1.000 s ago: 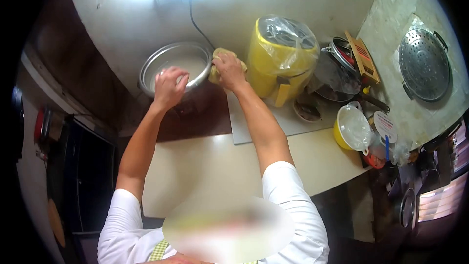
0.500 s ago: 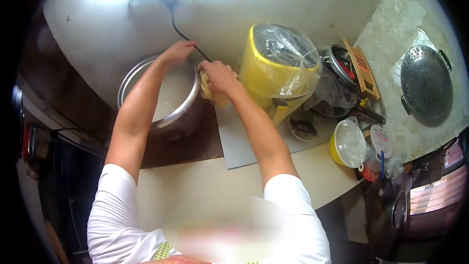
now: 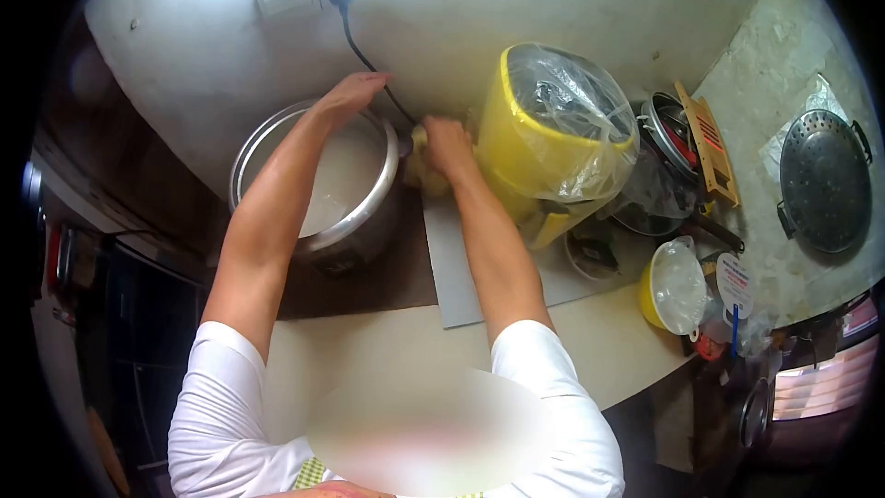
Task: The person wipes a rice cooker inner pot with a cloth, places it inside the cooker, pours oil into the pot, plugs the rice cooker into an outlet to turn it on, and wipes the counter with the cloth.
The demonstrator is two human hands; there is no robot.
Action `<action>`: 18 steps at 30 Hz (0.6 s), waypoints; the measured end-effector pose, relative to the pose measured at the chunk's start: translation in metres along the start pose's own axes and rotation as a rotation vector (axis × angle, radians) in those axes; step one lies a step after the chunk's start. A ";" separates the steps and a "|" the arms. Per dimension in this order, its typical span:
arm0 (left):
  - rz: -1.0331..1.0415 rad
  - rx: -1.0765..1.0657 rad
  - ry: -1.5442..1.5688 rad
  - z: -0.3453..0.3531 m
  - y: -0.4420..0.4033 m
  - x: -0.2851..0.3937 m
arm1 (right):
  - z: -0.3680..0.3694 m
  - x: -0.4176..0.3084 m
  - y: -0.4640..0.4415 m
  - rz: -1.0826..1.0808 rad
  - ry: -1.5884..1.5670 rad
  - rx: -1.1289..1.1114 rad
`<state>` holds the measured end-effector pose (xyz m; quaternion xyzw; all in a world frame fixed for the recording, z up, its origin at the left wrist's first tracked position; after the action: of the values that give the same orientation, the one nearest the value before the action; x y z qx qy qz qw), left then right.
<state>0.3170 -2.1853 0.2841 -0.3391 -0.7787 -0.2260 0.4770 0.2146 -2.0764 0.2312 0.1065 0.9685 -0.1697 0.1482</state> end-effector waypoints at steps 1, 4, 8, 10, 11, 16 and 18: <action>-0.008 0.007 -0.031 -0.004 -0.002 0.001 | -0.004 -0.008 0.011 -0.003 0.005 0.004; -0.082 -0.023 -0.090 -0.007 -0.001 0.000 | -0.040 -0.020 0.025 0.072 -0.162 0.213; -0.065 0.027 -0.132 -0.010 -0.002 -0.007 | -0.082 -0.066 0.018 -0.426 -0.278 0.352; -0.044 0.024 -0.171 -0.008 -0.005 -0.003 | -0.049 -0.060 0.002 -0.153 -0.336 -0.222; -0.039 0.023 -0.166 -0.009 -0.007 -0.004 | -0.049 -0.061 0.002 -0.163 -0.341 -0.212; -0.035 0.033 -0.173 -0.010 -0.008 -0.003 | -0.047 -0.052 0.045 -0.146 -0.485 -0.155; -0.023 0.006 -0.118 -0.009 -0.020 -0.017 | -0.050 -0.064 0.069 -0.274 -0.490 -0.043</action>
<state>0.3123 -2.2102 0.2722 -0.3413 -0.8101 -0.2087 0.4285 0.2794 -2.0048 0.2757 -0.0727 0.9126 -0.1883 0.3557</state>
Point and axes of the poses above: each hand's wrist, its own y-axis away from the middle knuckle, its own z-axis out of the palm, x = y × z, the point moved 9 cm from there along -y, towards the middle knuckle, and after that the axes turned 5 degrees about -x, right-handed, at the moved point
